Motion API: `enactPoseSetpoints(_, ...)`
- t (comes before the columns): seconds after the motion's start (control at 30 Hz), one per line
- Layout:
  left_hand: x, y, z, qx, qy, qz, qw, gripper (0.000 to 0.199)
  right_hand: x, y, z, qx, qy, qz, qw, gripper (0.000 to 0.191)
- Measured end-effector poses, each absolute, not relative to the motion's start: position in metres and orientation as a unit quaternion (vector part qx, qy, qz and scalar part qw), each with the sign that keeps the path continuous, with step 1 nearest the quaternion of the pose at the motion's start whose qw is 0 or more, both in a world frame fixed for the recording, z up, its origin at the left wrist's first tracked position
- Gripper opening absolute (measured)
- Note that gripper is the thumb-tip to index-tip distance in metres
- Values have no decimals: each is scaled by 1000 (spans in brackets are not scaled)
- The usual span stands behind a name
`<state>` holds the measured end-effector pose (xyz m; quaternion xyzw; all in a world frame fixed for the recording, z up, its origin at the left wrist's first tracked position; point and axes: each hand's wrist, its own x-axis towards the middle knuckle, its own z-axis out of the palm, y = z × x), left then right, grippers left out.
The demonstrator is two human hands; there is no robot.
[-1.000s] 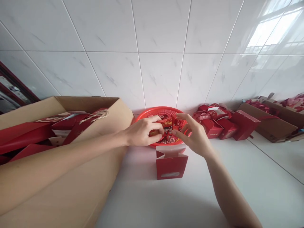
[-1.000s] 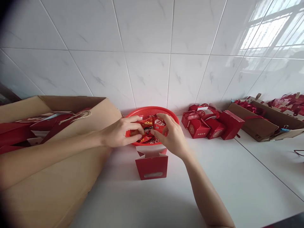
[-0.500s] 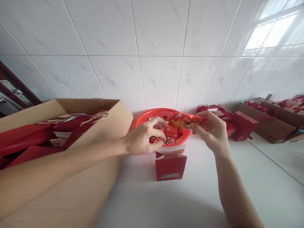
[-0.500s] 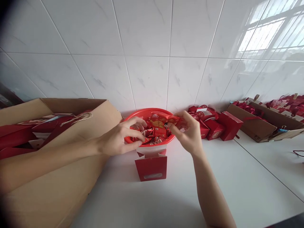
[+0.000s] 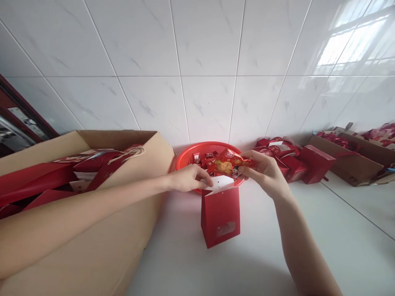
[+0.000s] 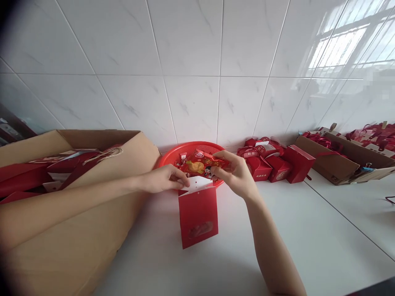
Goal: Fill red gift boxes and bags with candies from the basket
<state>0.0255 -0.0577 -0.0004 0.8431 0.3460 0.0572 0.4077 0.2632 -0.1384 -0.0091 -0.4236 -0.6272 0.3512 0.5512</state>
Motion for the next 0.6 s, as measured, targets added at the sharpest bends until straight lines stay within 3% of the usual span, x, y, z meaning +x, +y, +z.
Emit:
enactPoseSetpoints(0.27, 21, -45, 5, 723, 384, 75, 570, 21, 256, -134, -14, -358, -641, 439, 518, 16)
enactPoseSetpoints(0.6, 22, -47, -5, 804, 359, 30, 473, 15, 258, -129, -22, -344, -631, 495, 488, 17)
